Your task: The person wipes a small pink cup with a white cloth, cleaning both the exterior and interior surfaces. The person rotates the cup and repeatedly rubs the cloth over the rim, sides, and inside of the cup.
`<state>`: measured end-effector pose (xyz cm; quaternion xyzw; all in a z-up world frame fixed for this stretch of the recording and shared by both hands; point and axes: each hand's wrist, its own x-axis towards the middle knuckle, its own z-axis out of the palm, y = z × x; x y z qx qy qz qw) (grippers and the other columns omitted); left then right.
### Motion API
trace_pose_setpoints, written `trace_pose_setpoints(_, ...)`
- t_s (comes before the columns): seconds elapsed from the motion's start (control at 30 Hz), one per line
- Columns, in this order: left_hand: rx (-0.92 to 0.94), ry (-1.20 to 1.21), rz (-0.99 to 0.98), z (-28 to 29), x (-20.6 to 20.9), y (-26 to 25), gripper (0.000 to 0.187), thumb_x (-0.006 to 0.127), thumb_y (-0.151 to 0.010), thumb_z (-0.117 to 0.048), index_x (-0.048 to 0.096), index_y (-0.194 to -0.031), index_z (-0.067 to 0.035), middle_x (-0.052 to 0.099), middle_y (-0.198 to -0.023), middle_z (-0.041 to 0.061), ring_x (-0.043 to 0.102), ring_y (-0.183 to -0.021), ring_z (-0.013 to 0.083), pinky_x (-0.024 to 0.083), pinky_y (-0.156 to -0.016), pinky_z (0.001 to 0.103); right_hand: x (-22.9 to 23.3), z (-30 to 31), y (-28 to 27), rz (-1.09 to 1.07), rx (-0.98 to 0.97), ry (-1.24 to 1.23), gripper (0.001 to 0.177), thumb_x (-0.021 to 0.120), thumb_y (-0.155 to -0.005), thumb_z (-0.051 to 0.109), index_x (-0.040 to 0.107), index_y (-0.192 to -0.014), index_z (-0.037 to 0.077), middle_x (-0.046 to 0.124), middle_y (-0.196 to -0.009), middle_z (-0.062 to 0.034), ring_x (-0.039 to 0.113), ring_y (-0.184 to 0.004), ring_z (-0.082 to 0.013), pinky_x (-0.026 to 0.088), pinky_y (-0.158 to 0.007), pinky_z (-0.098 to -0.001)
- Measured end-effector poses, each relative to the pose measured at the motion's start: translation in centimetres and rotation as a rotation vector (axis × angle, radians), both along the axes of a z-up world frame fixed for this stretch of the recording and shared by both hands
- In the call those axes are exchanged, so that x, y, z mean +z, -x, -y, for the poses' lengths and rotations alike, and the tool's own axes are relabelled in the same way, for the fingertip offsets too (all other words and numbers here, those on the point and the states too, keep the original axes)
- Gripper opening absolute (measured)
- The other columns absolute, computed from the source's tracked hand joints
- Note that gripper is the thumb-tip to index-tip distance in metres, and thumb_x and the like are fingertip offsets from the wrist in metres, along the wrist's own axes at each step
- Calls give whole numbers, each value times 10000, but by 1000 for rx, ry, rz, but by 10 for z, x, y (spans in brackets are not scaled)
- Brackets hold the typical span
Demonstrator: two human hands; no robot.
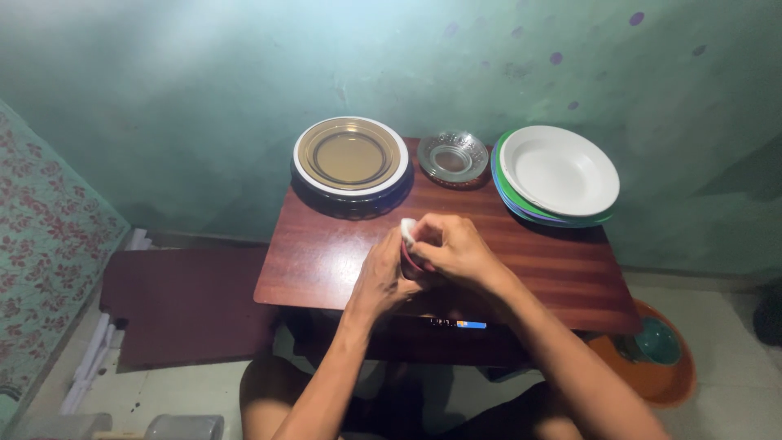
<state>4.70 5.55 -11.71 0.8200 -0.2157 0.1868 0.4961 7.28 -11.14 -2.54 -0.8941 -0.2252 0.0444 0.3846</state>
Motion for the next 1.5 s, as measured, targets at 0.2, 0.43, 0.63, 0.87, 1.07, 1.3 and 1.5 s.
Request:
trace_pose_setpoints(0.2,-34,-1,30,6,32,13,993,908,-618,-361,467,-1464,-84,602,-1348,136,590,-1238,359,507,-935,512,63,12,13,-78,282,414,177,711,-800,146,772,-965,128,807,-925,-133,745,-986,-361,568,-808,-453)
trace_pose_setpoints(0.43,-43,-40,52,6,41,17,985,903,-593,-215,470,-1468,-79,593,-1364,138,578,-1261,349,493,-957,481,12,5,-2,437,13,666,43,717,-792,158,751,-815,146,721,-738,-78,728,-757,-339,583,-603,-428)
trace_pose_setpoints(0.63,-48,-30,45,4,24,11,1015,887,-574,-204,456,-1484,-77,589,-1379,146,570,-1273,355,489,-962,489,5,4,-1,359,97,486,219,815,-661,209,776,-854,306,743,-763,18,744,-805,-278,628,-637,-400)
trace_pose_setpoints(0.87,-43,31,48,5,34,14,1005,935,-607,-367,483,-1454,-72,624,-1316,141,606,-1224,356,508,-960,503,40,20,1,84,243,106,192,766,-746,104,810,-897,214,809,-867,-40,755,-865,-273,588,-705,-421)
trace_pose_setpoints(1.07,-34,46,49,7,45,22,972,941,-606,-421,523,-1403,-55,653,-1255,154,642,-1161,375,528,-950,521,21,29,-14,487,145,-41,268,766,-802,120,769,-1068,153,739,-1038,-83,695,-968,-320,576,-787,-427)
trace_pose_setpoints(1.3,-58,81,119,8,66,28,903,924,-650,-410,527,-1365,-26,655,-1245,180,642,-1160,400,537,-957,538,37,22,9,333,26,197,228,702,-885,148,743,-1108,173,785,-982,-91,730,-966,-353,602,-810,-483)
trace_pose_setpoints(1.5,-84,42,95,7,40,16,930,929,-634,-307,499,-1416,-50,620,-1323,158,613,-1222,365,515,-996,516,9,39,17,274,-199,361,264,646,-940,309,719,-1180,225,789,-1011,-55,751,-946,-302,617,-784,-443)
